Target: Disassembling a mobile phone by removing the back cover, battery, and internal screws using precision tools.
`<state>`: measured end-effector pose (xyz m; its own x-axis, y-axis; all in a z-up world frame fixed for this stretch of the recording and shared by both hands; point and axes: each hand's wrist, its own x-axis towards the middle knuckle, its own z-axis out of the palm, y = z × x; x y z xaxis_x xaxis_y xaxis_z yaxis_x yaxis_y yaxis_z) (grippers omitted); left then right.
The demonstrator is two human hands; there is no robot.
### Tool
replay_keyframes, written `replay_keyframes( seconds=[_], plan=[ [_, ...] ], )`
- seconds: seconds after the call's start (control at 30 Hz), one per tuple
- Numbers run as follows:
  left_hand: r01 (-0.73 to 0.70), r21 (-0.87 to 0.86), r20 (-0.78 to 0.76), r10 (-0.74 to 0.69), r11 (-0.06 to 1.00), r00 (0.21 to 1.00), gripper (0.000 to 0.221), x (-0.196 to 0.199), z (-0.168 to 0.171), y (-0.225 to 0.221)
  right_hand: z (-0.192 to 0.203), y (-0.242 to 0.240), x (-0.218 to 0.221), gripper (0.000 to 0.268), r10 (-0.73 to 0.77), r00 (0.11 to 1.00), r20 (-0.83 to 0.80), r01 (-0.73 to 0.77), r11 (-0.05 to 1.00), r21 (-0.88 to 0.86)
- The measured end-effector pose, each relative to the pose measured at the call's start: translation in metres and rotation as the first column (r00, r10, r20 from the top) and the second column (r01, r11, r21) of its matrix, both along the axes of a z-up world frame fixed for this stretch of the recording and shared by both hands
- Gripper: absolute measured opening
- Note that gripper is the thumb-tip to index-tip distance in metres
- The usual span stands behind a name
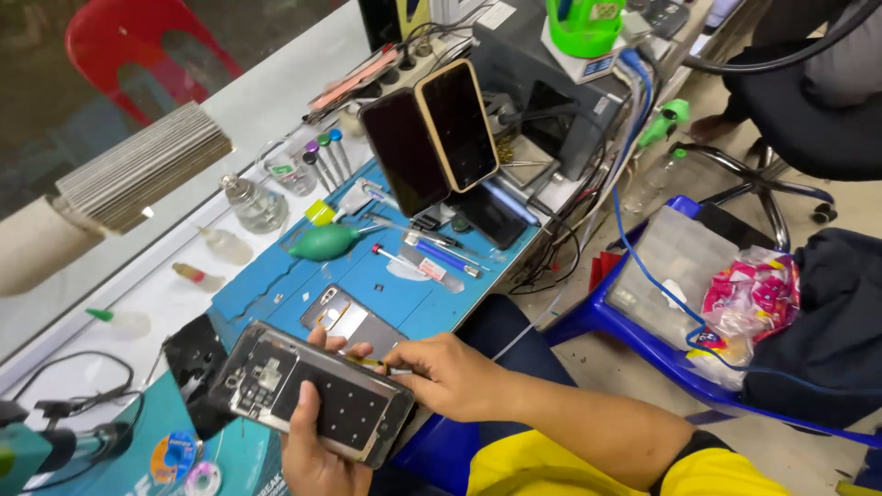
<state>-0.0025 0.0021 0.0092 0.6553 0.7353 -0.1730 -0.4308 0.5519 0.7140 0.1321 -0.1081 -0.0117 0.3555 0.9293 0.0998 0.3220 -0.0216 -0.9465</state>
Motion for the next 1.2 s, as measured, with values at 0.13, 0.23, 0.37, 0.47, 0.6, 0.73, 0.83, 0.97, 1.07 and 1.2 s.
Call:
replay_keyframes(
  seconds=[0.13,0.23,0.37,0.47,0.6,0.73,0.83,0.97,1.07,1.2],
  plan=[
    [0.119,0.034,0.318,-0.123,0.992,0.94,0.051,0.003,-0.008,0.006,-0.003,0.016,-0.007,0.031,-0.137,0.908,-0.397,0.105,0.989,-0.099],
    [0.092,-0.119,0.043,-0.088,0.989,0.995,0.056,0.011,0.02,0.004,-0.011,0.024,-0.009,0.03,-0.085,0.96,-0.268,0.078,0.996,-0.036],
    [0.032,-0.279,-0.197,-0.089,0.96,0.976,0.067,-0.004,-0.038,0.023,-0.028,0.028,-0.013,0.022,0.01,0.987,0.161,-0.016,0.999,0.034],
    [0.024,-0.209,-0.086,-0.043,0.978,0.995,0.07,-0.016,-0.079,0.034,-0.022,0.026,-0.021,0.03,-0.02,0.946,0.324,-0.038,0.985,0.17],
    [-0.017,-0.173,-0.176,-0.014,0.985,0.984,0.078,-0.022,-0.112,0.05,-0.016,0.02,-0.026,0.037,-0.048,0.907,0.418,-0.058,0.97,0.236],
    [0.006,-0.193,-0.261,-0.057,0.981,0.964,0.077,-0.016,-0.091,0.037,-0.017,0.013,-0.025,0.027,-0.105,0.876,0.47,-0.064,0.942,0.329],
    [-0.051,-0.151,-0.121,0.033,0.987,0.992,0.069,-0.008,-0.07,0.01,-0.022,0.007,-0.02,0.026,-0.083,0.878,0.472,-0.123,0.913,0.389],
    [-0.105,-0.276,0.003,0.111,0.955,0.994,0.055,-0.003,-0.023,-0.017,-0.029,0.006,-0.018,0.029,-0.048,0.859,0.509,-0.193,0.892,0.41],
    [-0.326,-0.15,-0.018,0.327,0.933,0.945,0.049,-0.022,-0.007,0.029,-0.032,-0.016,-0.02,0.031,-0.043,0.86,0.508,-0.231,0.855,0.464],
    [-0.318,-0.074,0.2,0.326,0.945,0.924,0.047,0.018,0.009,0.129,-0.026,-0.058,0.012,0.037,-0.341,0.871,0.353,0.069,0.797,0.599]
  ],
)
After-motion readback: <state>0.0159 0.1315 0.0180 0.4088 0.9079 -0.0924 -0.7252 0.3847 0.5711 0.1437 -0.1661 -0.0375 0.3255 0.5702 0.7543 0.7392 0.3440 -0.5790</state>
